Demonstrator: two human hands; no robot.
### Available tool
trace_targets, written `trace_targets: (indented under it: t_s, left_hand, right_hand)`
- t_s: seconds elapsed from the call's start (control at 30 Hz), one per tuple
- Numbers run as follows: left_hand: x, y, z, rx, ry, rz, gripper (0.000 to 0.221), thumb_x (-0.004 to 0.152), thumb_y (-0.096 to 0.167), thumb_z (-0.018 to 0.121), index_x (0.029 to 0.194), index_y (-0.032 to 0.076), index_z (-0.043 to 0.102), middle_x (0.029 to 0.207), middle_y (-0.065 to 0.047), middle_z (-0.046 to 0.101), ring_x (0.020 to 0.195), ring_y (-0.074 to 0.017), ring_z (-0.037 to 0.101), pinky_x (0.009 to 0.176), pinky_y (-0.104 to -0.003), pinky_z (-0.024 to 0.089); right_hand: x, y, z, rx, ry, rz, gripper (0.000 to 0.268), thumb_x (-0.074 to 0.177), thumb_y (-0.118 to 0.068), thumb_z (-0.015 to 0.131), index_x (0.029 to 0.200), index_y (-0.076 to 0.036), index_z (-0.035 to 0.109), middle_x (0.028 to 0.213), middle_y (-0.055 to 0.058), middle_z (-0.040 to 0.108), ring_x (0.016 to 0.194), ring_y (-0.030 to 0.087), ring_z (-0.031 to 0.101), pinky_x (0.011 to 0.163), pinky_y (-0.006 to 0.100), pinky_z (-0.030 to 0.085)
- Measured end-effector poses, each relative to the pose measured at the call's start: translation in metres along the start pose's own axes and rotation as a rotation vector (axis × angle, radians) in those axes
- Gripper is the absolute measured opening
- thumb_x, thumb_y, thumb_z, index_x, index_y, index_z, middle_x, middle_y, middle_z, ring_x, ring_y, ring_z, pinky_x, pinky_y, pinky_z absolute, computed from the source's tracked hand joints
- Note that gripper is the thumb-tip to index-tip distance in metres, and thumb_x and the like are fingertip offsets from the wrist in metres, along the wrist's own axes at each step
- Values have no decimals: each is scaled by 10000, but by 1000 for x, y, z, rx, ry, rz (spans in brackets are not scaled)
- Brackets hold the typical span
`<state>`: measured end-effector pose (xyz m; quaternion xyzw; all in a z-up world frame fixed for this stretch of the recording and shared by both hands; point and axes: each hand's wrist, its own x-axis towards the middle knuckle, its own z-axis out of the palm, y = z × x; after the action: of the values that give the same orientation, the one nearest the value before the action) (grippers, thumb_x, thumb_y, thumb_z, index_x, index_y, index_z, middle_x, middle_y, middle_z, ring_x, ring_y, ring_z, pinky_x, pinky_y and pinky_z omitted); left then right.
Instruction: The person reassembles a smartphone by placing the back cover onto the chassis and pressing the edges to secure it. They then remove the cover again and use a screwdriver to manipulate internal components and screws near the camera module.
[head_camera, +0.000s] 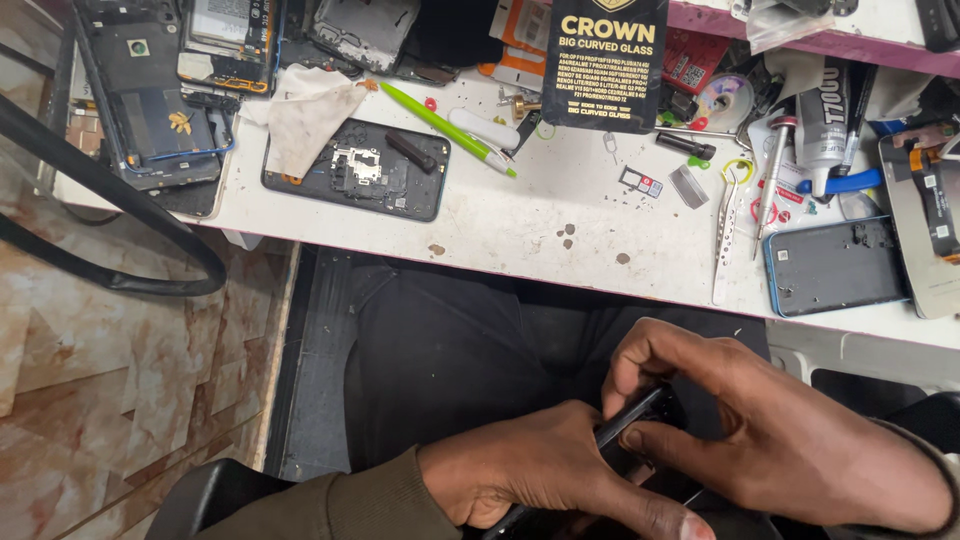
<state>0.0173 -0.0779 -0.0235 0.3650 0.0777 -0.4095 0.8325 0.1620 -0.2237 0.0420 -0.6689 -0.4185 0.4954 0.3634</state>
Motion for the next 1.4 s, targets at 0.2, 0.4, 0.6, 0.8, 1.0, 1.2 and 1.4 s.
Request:
trace_targets:
  t_s: [0.2, 0.4, 0.6, 0.8, 1.0, 1.2, 1.4]
  left_hand:
    - [-10, 11, 7, -118, -12, 71, 526, 721, 496, 966, 905, 134, 631, 778, 77, 552, 657, 6, 536, 513, -153, 376]
    - [-19, 24, 7, 3, 76, 142, 523, 785, 451, 912, 948, 44, 627, 866, 0, 607, 770, -89, 603, 644, -225, 463]
    - [-26, 45, 10, -275, 124, 336, 958, 700, 506, 973, 1413, 23, 552, 1211, -43, 646, 956, -125, 628, 797, -315, 567]
    - [-30, 44, 5, -364, 183, 379, 1014, 672, 549, 920, 1434, 4, 530, 1222, -94, 665, 1008, -186, 673, 832, -364, 608]
    - [-31, 38, 2, -344, 151, 419, 1010, 719, 577, 913, 1425, -37, 534, 1295, -104, 659, 1027, -199, 648, 853, -376, 601]
    - [-30, 38, 1, -463, 157, 388, 968, 713, 536, 914, 1405, -29, 541, 1242, -121, 654, 1048, -206, 673, 864, -382, 617]
    - [-34, 47, 8, -407, 268, 375, 920, 652, 464, 926, 1389, 49, 567, 1230, -92, 714, 954, -156, 660, 827, -345, 598]
  right_hand:
    - [-14, 19, -14, 270, -103, 222, 420, 918, -110, 764, 1291, -84, 573, 1166, 71, 603, 1148, 190, 577, 966, 361, 549]
    - [-18, 39, -43, 300, 351, 218, 372, 1081, -270, 502, 1336, -17, 597, 1142, 155, 730, 1102, 245, 701, 931, 391, 551]
    - [-28, 49, -48, 146, 468, 353, 228, 1041, -147, 620, 1163, 32, 692, 1061, 189, 664, 962, 277, 659, 849, 434, 586]
    - [-30, 32, -44, 95, 139, -97, 215, 903, -74, 788, 1104, -39, 723, 1165, 115, 697, 1116, 229, 674, 947, 382, 562]
    - [-22, 25, -35, -220, 209, -14, 240, 867, -194, 826, 1089, -107, 801, 1106, 6, 727, 1015, 165, 699, 834, 332, 556]
    - [-20, 33, -40, -53, 196, -76, 189, 892, -146, 769, 1064, -81, 815, 1095, 33, 748, 1024, 184, 715, 817, 324, 579]
    - [-25, 40, -36, -25, 435, 173, 102, 887, -18, 763, 985, -20, 788, 1052, 103, 763, 918, 198, 728, 763, 349, 631]
